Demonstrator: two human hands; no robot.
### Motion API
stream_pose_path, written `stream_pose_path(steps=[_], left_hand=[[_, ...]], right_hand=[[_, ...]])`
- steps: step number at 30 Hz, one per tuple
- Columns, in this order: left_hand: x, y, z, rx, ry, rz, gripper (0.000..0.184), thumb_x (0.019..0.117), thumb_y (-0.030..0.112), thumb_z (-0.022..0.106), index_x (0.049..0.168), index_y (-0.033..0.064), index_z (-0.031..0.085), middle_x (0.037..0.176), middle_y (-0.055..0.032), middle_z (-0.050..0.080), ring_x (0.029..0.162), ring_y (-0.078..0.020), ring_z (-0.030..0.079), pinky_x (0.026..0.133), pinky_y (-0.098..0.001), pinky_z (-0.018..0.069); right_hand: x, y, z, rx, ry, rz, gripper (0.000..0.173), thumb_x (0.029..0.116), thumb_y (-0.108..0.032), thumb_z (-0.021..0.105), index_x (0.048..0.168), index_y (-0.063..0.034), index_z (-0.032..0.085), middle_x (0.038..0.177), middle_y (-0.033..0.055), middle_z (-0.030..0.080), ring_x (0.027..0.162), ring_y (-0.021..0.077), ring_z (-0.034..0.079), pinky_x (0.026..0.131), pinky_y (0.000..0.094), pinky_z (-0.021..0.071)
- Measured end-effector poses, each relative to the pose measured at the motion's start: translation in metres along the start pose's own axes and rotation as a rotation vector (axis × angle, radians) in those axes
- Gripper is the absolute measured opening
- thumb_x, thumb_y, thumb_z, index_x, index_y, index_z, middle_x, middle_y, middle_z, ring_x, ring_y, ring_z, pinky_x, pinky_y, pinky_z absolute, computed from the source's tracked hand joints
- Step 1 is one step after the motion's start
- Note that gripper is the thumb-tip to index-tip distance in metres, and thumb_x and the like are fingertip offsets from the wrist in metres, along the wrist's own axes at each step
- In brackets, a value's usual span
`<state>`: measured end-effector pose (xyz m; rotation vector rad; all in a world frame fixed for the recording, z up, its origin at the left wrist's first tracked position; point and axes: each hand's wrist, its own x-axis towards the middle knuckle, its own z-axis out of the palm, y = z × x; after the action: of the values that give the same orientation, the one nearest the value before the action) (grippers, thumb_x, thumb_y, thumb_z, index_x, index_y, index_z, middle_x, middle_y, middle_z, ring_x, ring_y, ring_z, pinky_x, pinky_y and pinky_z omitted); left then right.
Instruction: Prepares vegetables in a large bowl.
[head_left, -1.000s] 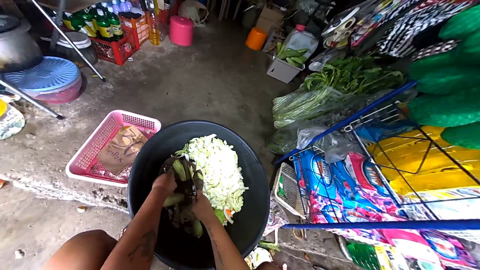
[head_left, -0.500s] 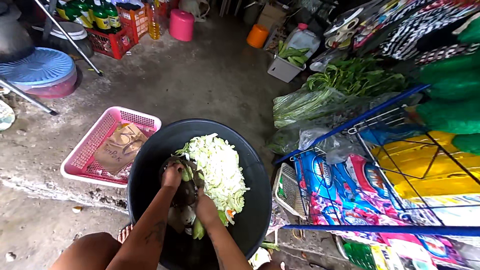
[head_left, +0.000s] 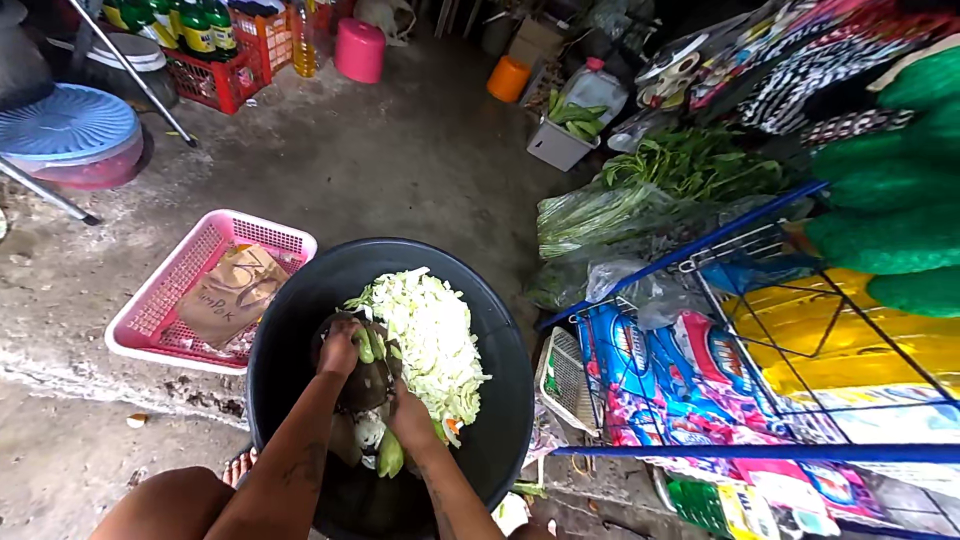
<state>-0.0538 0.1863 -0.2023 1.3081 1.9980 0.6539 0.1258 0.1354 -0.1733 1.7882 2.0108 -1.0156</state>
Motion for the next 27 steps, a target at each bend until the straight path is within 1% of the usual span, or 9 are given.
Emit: stream_pose_path(steps=[6, 12, 17, 19, 22, 23, 24, 26, 27], left_hand=[[-0.002, -0.001, 0.000, 0.017, -0.012, -0.016, 0.033, 0.1021, 0.010, 0.058, 0.134, 0.0104, 0.066, 0.152, -0.0190, 0.049, 0.135, -0.0327, 0.055, 0.112, -0.0454, 0.0473], [-0.002, 0.001, 0.001, 0.030, -0.011, -0.029, 0.033, 0.1024, 0.012, 0.059, 0.134, 0.0113, 0.066, 0.150, -0.0199, 0.051, 0.134, -0.0340, 0.056, 0.111, -0.0472, 0.0475], [0.000, -0.002, 0.004, 0.003, 0.001, -0.034, 0.034, 0.1011, 0.011, 0.058, 0.134, 0.0101, 0.065, 0.149, -0.0216, 0.052, 0.135, -0.0360, 0.055, 0.111, -0.0502, 0.0471], [0.001, 0.002, 0.002, 0.003, 0.004, -0.064, 0.041, 0.0992, 0.009, 0.061, 0.140, 0.0110, 0.060, 0.154, -0.0217, 0.047, 0.134, -0.0373, 0.055, 0.109, -0.0508, 0.0487], [0.008, 0.011, -0.009, 0.093, -0.042, -0.063, 0.060, 0.0960, 0.008, 0.063, 0.153, 0.0155, 0.048, 0.166, -0.0153, 0.032, 0.132, -0.0373, 0.058, 0.104, -0.0512, 0.0530], [0.012, 0.010, -0.013, 0.132, -0.073, -0.044, 0.061, 0.0967, 0.010, 0.062, 0.155, 0.0158, 0.045, 0.167, -0.0132, 0.031, 0.135, -0.0355, 0.056, 0.106, -0.0508, 0.0514], [0.017, 0.007, -0.016, 0.156, -0.110, -0.018, 0.059, 0.0989, 0.011, 0.060, 0.156, 0.0147, 0.044, 0.166, -0.0118, 0.034, 0.141, -0.0326, 0.050, 0.113, -0.0497, 0.0461], [0.026, 0.001, -0.021, 0.152, -0.155, 0.046, 0.051, 0.1026, 0.014, 0.057, 0.153, 0.0111, 0.049, 0.159, -0.0115, 0.045, 0.149, -0.0277, 0.041, 0.123, -0.0466, 0.0336], [0.029, -0.002, -0.021, 0.142, -0.166, 0.066, 0.048, 0.1032, 0.017, 0.058, 0.150, 0.0102, 0.052, 0.157, -0.0121, 0.049, 0.149, -0.0270, 0.041, 0.123, -0.0459, 0.0323]], right_hand=[[-0.013, -0.016, -0.011, -0.016, 0.032, -0.005, 0.042, 0.1109, -0.025, 0.040, 0.151, -0.0129, 0.040, 0.123, 0.0185, 0.069, 0.115, 0.0357, 0.069, 0.096, 0.0544, 0.0560], [-0.016, -0.032, -0.008, -0.010, -0.018, 0.068, 0.044, 0.1098, -0.021, 0.041, 0.153, -0.0146, 0.035, 0.127, 0.0189, 0.067, 0.117, 0.0362, 0.068, 0.096, 0.0555, 0.0558], [-0.007, -0.036, 0.002, 0.057, -0.045, 0.078, 0.052, 0.1072, -0.017, 0.047, 0.156, -0.0135, 0.030, 0.128, 0.0203, 0.067, 0.119, 0.0368, 0.068, 0.098, 0.0563, 0.0550], [0.002, -0.033, 0.010, 0.068, -0.052, 0.078, 0.057, 0.1042, -0.017, 0.053, 0.156, -0.0140, 0.029, 0.127, 0.0198, 0.067, 0.119, 0.0366, 0.068, 0.098, 0.0564, 0.0550], [0.009, -0.031, 0.017, 0.052, -0.048, 0.092, 0.066, 0.0992, -0.019, 0.062, 0.157, -0.0147, 0.029, 0.127, 0.0190, 0.068, 0.118, 0.0361, 0.068, 0.098, 0.0554, 0.0553], [0.009, -0.031, 0.017, 0.058, -0.052, 0.093, 0.066, 0.0995, -0.019, 0.062, 0.157, -0.0145, 0.029, 0.127, 0.0191, 0.068, 0.118, 0.0361, 0.068, 0.098, 0.0553, 0.0552], [0.008, -0.029, 0.016, 0.079, -0.058, 0.086, 0.065, 0.0996, -0.019, 0.062, 0.156, -0.0136, 0.030, 0.126, 0.0195, 0.068, 0.118, 0.0362, 0.068, 0.099, 0.0553, 0.0550], [0.009, -0.021, 0.011, 0.174, -0.071, 0.046, 0.056, 0.1040, -0.020, 0.056, 0.154, -0.0111, 0.033, 0.126, 0.0210, 0.067, 0.117, 0.0365, 0.068, 0.099, 0.0556, 0.0544], [0.012, -0.015, 0.010, 0.236, -0.070, 0.019, 0.051, 0.1056, -0.020, 0.053, 0.153, -0.0098, 0.035, 0.124, 0.0222, 0.067, 0.114, 0.0369, 0.068, 0.097, 0.0560, 0.0546]])
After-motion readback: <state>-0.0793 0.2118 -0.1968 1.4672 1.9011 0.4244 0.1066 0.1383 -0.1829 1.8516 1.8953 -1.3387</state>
